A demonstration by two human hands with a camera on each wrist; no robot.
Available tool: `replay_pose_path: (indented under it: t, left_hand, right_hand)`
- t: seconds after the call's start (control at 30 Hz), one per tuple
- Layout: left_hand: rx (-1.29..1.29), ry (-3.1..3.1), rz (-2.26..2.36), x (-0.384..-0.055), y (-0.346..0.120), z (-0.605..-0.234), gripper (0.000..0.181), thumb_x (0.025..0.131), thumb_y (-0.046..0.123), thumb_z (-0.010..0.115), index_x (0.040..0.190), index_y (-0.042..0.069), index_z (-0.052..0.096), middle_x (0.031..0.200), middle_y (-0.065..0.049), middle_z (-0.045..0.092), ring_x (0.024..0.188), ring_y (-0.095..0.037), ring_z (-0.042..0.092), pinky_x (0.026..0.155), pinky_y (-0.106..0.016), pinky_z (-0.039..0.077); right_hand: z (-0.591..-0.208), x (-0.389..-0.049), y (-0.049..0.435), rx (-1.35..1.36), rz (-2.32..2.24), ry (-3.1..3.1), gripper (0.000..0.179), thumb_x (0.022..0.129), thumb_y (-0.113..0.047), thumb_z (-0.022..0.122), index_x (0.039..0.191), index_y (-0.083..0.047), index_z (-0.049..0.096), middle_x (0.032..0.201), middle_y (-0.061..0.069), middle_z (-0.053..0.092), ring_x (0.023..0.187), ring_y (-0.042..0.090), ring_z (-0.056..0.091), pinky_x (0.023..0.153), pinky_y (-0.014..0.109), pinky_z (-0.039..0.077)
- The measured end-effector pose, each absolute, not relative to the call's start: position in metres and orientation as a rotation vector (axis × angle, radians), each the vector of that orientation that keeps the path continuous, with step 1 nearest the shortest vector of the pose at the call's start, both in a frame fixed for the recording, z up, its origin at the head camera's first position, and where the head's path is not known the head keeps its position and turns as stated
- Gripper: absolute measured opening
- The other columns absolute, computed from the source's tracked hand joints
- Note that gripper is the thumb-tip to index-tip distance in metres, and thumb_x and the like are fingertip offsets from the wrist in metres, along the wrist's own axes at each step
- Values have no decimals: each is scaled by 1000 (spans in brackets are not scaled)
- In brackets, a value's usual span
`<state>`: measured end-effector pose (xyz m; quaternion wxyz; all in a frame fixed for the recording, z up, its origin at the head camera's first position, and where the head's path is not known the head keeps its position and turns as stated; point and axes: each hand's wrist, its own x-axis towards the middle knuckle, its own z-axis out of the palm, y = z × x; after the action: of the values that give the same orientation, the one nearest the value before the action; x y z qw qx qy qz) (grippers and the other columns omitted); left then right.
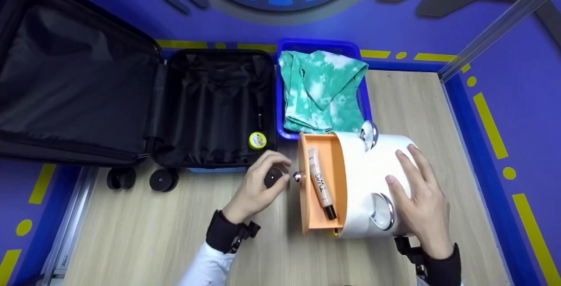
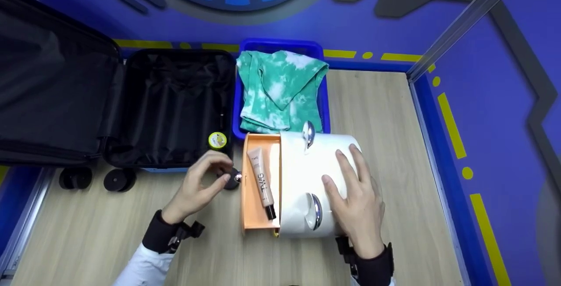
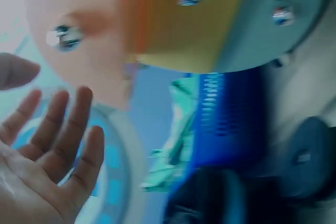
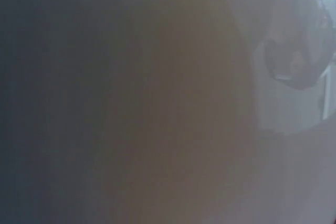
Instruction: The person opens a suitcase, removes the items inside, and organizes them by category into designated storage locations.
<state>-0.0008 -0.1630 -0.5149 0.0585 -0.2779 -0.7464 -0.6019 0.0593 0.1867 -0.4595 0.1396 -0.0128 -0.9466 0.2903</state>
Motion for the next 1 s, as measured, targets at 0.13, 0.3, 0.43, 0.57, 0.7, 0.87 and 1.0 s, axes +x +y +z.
replay_pose_path:
  t: [0.13, 0.3, 0.43, 0.57, 0.7, 0.87, 1.0]
  left_hand:
    - [-886, -2195, -1869, 5, -157, -528, 24, 92, 0, 72, 115, 6, 66, 110, -7, 63, 94, -21, 66, 81, -37, 58]
    - [-883, -2128, -1933, 8, -149, -536, 28, 88, -6, 76, 112, 1, 65, 105, -13, 65, 87, -24, 67, 74, -41, 58]
    - [-859, -2126, -1953, 9, -145, -537, 30, 85, -7, 79, 111, -1, 65, 102, -15, 66, 85, -29, 67, 71, -43, 58]
    - [-848, -2147, -1937, 8, -142, -533, 26, 88, -3, 78, 110, 3, 65, 100, -10, 68, 83, -27, 68, 72, -31, 57]
    - [-867, -2155, -1923, 7, -139, -529, 21, 92, 2, 76, 110, 5, 66, 100, -6, 68, 82, -20, 67, 72, -26, 56]
    - [-894, -2210, -1827, 6, -132, -528, 20, 93, 7, 76, 110, 7, 67, 100, -2, 70, 82, -13, 68, 73, -26, 53]
    - [-909, -2233, -1792, 6, -125, -528, 20, 94, 10, 76, 111, 8, 67, 100, -2, 70, 82, -14, 68, 73, -26, 54]
  right_hand:
    - [-460, 59, 187, -17, 864, -2713, 59, 94, -20, 72, 151, -21, 57, 165, 1, 41, 136, 44, 53, 74, 60, 50]
    - [-461, 60, 186, 8, 850, -2707, 59, 94, -19, 73, 151, -22, 58, 164, 1, 42, 132, 43, 56, 70, 56, 50]
    - [-460, 59, 187, 11, 859, -2702, 59, 93, -19, 73, 150, -22, 58, 164, 1, 42, 133, 43, 55, 71, 59, 51]
    - [-459, 59, 187, 8, 874, -2696, 59, 93, -19, 73, 150, -22, 58, 164, 1, 42, 135, 44, 54, 73, 63, 50]
    - [-459, 59, 187, 3, 858, -2703, 59, 94, -20, 73, 151, -22, 58, 164, 1, 42, 133, 44, 55, 70, 61, 50]
    - [-460, 59, 187, -11, 846, -2715, 59, 94, -22, 73, 151, -23, 57, 164, 0, 42, 129, 43, 58, 66, 55, 49]
    - [-460, 60, 187, -6, 834, -2713, 59, 94, -21, 73, 150, -22, 58, 164, 1, 43, 129, 43, 58, 65, 52, 49]
